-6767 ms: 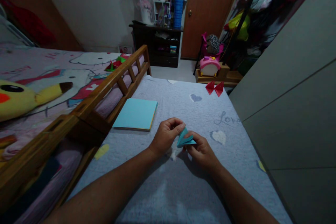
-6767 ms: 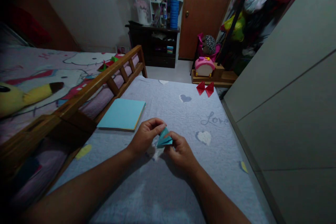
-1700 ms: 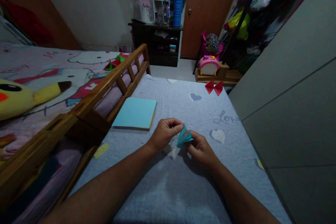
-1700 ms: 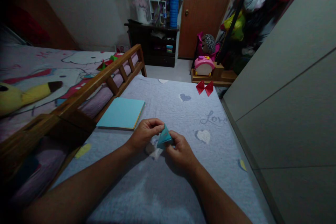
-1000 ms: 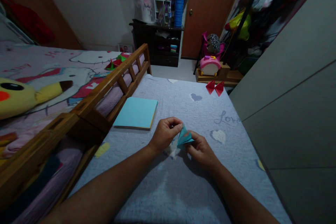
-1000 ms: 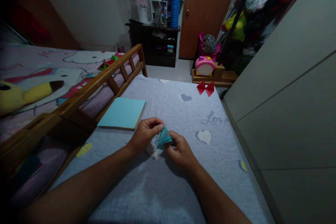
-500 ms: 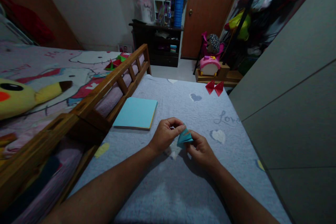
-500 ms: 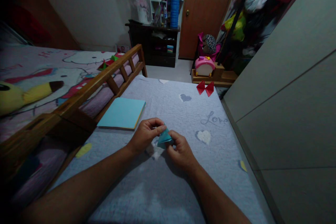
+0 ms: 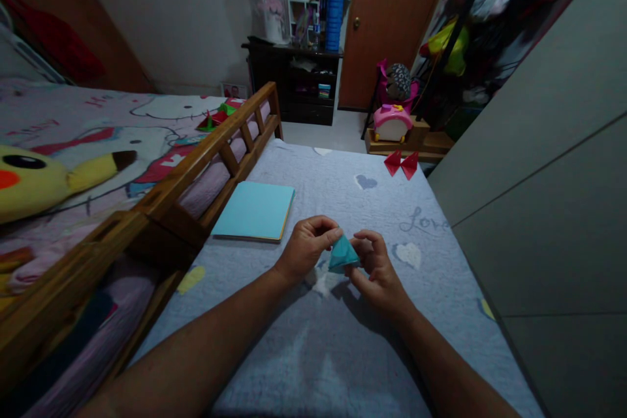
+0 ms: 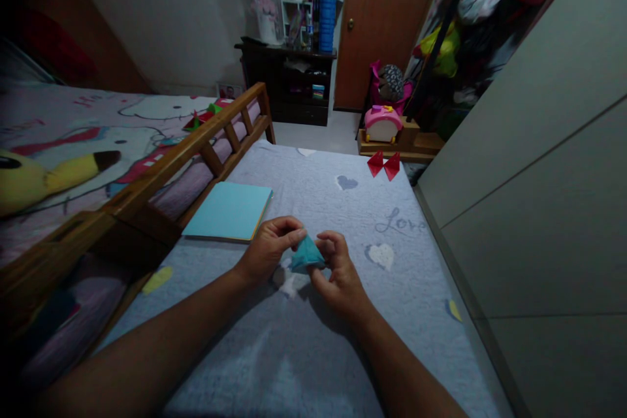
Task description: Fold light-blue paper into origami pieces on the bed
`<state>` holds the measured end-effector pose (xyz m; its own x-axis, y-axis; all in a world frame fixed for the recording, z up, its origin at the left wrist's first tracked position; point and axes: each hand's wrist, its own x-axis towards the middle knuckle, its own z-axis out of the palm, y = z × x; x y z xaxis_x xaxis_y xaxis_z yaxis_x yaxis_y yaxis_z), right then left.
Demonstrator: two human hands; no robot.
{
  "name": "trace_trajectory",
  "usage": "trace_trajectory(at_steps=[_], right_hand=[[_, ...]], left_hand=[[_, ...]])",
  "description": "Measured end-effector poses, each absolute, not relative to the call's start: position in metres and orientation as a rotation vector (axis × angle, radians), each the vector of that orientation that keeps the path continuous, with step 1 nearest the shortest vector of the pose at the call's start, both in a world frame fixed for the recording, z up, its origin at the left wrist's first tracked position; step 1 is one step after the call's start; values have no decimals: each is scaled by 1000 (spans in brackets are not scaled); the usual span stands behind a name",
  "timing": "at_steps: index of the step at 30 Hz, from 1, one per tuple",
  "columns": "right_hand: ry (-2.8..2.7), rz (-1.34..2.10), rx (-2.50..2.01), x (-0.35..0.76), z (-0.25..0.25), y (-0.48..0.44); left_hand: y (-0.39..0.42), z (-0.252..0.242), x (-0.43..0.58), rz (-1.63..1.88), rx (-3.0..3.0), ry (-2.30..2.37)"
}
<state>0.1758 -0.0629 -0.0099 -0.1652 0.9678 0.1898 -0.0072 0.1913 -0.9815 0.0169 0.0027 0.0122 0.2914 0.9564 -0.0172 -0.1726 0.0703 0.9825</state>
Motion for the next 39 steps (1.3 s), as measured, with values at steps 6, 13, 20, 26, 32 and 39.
trace_trajectory(at_steps=[6, 13, 20, 26, 32, 39], right_hand=[[-1323, 1241, -968, 177, -16, -61], [-1438, 1161, -969, 179, -18, -60], [-1473, 1179, -1063, 179, -13, -58], [-1452, 1193, -1049, 179, -15, -59], [-1491, 1173, -948, 179, -16, -60], [-1696, 1081, -1009, 179, -3, -60]], left_hand=[[2, 11, 14, 1085, 1278, 841], [3, 13, 14, 1096, 1295, 878], [2, 13, 14, 1079, 1288, 909], [1, 13, 14, 1073, 1295, 904], [2, 14, 13, 1067, 1338, 907], [1, 13, 13, 1055, 1331, 876]])
